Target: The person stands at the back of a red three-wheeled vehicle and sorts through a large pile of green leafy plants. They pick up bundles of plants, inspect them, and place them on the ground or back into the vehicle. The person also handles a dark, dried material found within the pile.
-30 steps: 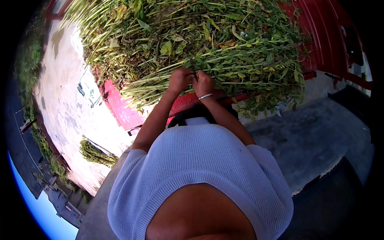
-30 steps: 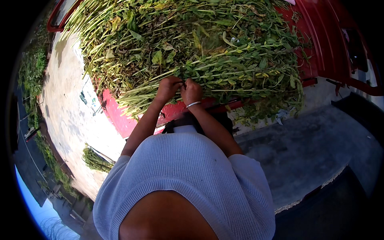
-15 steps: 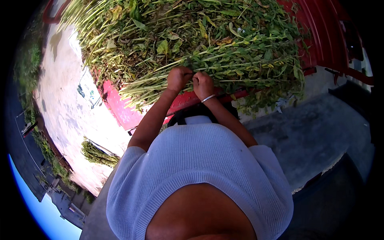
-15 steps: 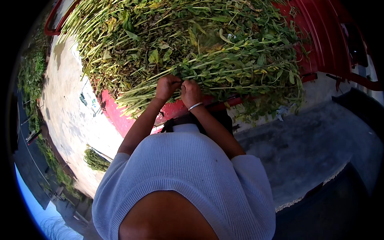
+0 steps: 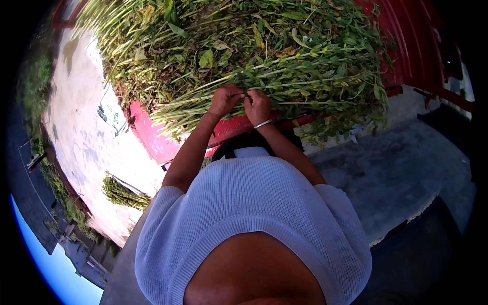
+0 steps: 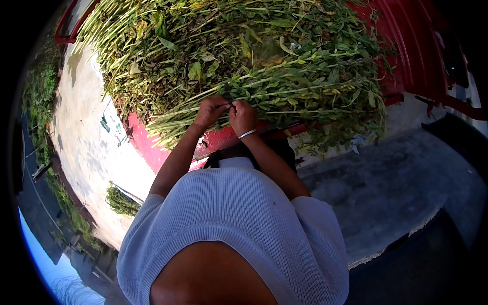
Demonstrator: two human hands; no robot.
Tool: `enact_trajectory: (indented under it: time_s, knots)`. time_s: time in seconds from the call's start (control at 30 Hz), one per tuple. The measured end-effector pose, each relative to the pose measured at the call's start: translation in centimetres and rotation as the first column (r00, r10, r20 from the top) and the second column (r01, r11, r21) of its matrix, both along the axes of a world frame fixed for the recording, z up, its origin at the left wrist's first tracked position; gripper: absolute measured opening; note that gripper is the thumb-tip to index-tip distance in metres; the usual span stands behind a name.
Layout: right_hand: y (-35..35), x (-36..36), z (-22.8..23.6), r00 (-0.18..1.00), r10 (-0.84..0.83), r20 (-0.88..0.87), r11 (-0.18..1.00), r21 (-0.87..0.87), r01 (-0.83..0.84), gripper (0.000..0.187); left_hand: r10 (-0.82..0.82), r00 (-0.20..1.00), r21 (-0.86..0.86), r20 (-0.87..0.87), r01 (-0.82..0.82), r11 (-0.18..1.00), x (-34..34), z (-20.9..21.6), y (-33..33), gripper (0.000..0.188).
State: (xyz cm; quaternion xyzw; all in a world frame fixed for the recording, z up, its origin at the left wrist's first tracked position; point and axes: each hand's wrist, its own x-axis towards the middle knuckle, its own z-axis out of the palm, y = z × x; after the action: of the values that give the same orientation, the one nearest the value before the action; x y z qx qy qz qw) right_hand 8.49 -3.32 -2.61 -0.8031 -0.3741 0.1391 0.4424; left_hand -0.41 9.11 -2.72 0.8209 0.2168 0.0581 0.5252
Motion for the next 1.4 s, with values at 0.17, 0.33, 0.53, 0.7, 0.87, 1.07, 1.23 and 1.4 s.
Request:
enact_trajectory:
  time_s: [0.17, 0.33, 0.53, 0.7, 0.87, 1.07, 1.23, 1.4]
  knots:
    - [0.0, 0.4, 0.6, 0.989, 0.135, 0.062, 0.957, -0.267, -0.114, 0.013, -0.061, 0.998, 0.095, -0.031, 0.064, 0.993, 0.1, 1.2, 0.3, 0.008]
    - [-1.1, 1.9, 1.4, 0.950, 0.291, -0.116, 0.898, -0.310, -0.313, 0.016, 0.042, 0.993, 0.349, -0.107, -0.002, 0.937, 0.3, 1.9, -1.0, 0.005]
    - [-2.1, 0.9, 4.0, 0.982, 0.186, -0.013, 0.910, -0.375, -0.177, 0.014, 0.143, 0.977, 0.592, -0.157, -0.022, 0.806, 1.6, 2.5, -3.0, 0.006]
    - [-4.2, -1.3, -0.6, 0.996, 0.089, -0.002, 0.941, -0.328, -0.085, 0.012, 0.225, 0.950, 0.648, -0.219, -0.031, 0.761, 0.3, 1.5, -1.7, 0.009]
    - [-5.0, -1.6, -2.9, 0.993, 0.086, 0.078, 0.966, -0.249, -0.064, 0.012, 0.108, 0.967, 0.641, -0.232, 0.069, 0.764, 0.3, 1.5, -0.7, 0.007]
    - [-5.7, -2.1, -2.9, 0.230, -0.220, -0.948, 0.975, -0.224, 0.010, 0.013, -0.192, 0.975, 0.473, -0.116, 0.224, 0.852, 1.6, 6.7, -1.6, 0.008]
    - [-5.5, -1.5, 0.2, 0.829, 0.001, -0.559, 0.999, 0.034, 0.022, 0.014, -0.188, 0.982, 0.210, 0.026, 0.179, 0.961, 1.4, 11.0, -2.2, 0.010]
    - [-4.5, 2.4, 8.0, 0.968, 0.140, -0.209, 0.969, 0.231, -0.091, 0.010, -0.050, 0.996, -0.075, 0.074, 0.056, 0.996, 1.2, 13.9, -1.0, 0.007]
